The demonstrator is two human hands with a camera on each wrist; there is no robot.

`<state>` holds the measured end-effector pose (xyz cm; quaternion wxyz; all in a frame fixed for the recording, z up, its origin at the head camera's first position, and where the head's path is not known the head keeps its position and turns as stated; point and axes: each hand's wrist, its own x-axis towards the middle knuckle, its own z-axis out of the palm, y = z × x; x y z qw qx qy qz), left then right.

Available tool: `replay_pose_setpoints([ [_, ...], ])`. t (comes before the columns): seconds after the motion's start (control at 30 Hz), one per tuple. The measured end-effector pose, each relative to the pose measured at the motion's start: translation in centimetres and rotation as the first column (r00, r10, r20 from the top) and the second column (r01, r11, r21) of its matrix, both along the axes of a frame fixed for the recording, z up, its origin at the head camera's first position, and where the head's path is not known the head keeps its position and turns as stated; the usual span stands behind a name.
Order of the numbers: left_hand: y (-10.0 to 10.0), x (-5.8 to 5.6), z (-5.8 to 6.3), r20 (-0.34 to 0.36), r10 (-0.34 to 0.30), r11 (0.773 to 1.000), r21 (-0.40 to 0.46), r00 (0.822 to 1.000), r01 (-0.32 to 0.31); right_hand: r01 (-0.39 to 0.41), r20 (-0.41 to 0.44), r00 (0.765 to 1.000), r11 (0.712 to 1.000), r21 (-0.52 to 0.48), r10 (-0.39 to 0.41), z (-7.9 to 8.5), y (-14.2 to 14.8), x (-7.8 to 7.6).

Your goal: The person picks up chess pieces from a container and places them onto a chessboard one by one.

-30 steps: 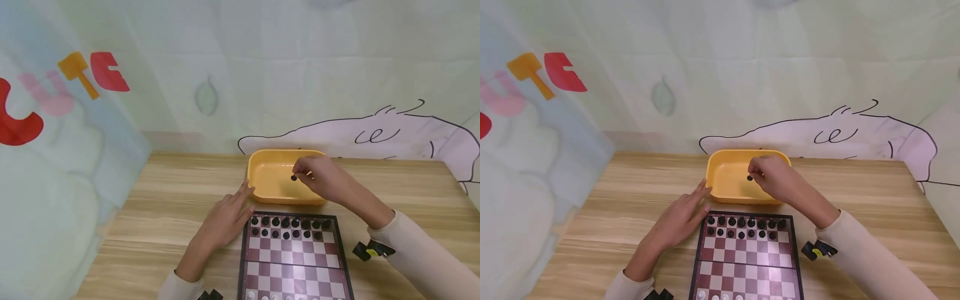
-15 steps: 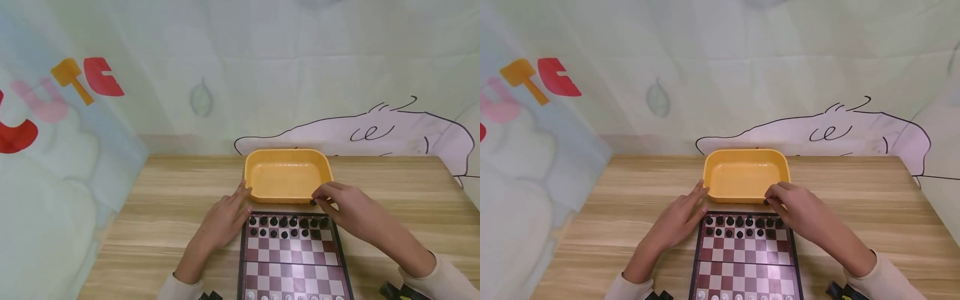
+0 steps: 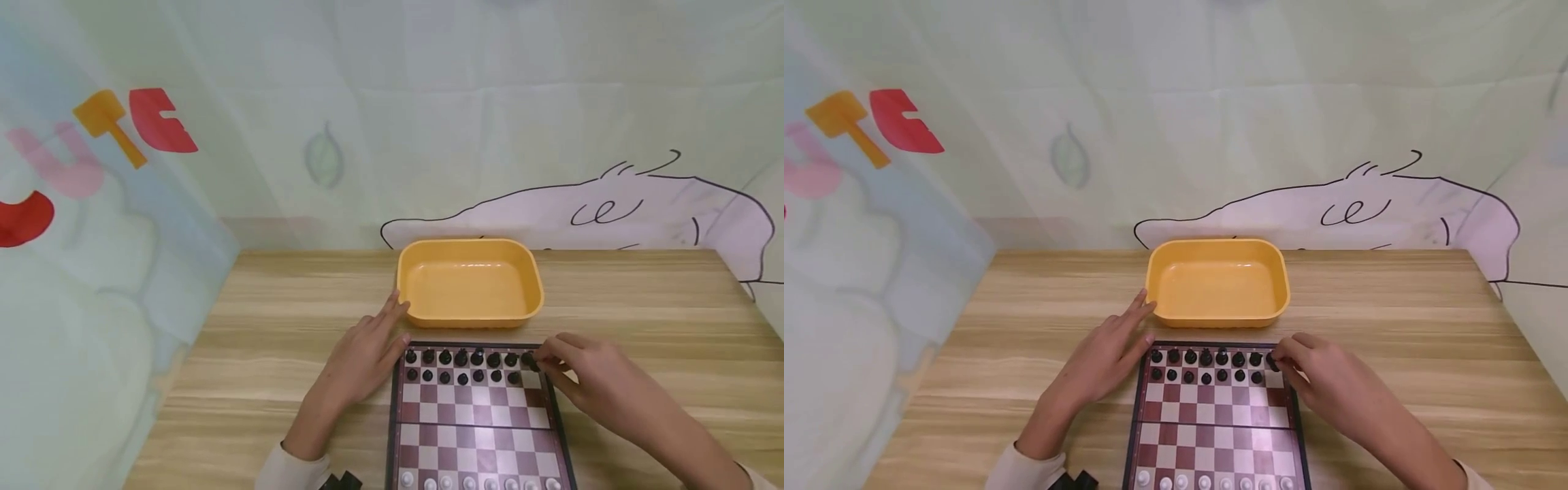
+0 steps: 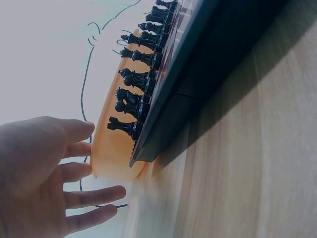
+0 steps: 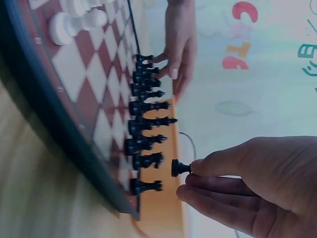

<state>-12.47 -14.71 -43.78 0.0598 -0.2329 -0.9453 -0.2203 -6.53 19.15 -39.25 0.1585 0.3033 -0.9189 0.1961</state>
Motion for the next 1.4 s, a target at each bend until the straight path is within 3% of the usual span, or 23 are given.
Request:
replay_pose_setpoints([
  [0.33, 0.0, -0.1, 0.1, 0.006, -0.006, 1.0, -0.001, 1.0, 0.006, 0.018, 0.069, 0.997, 0.998, 0.052, -0.022, -2.1, -0.2, -0.1],
  [0.63, -0.2, -0.2, 0.1, -0.003, -0.018, 1.0, 0.01, 1.0, 0.018, 0.051, 0.094, 0.994, 0.995, 0.09, -0.059, -2.5, -0.2, 0.0],
  [1.4, -0.1, -0.2, 0.1, -0.009, -0.016, 1.0, -0.003, 1.0, 0.016, 0.044, 0.094, 0.994, 0.997, 0.066, -0.051, -3.0, -0.1, 0.0],
])
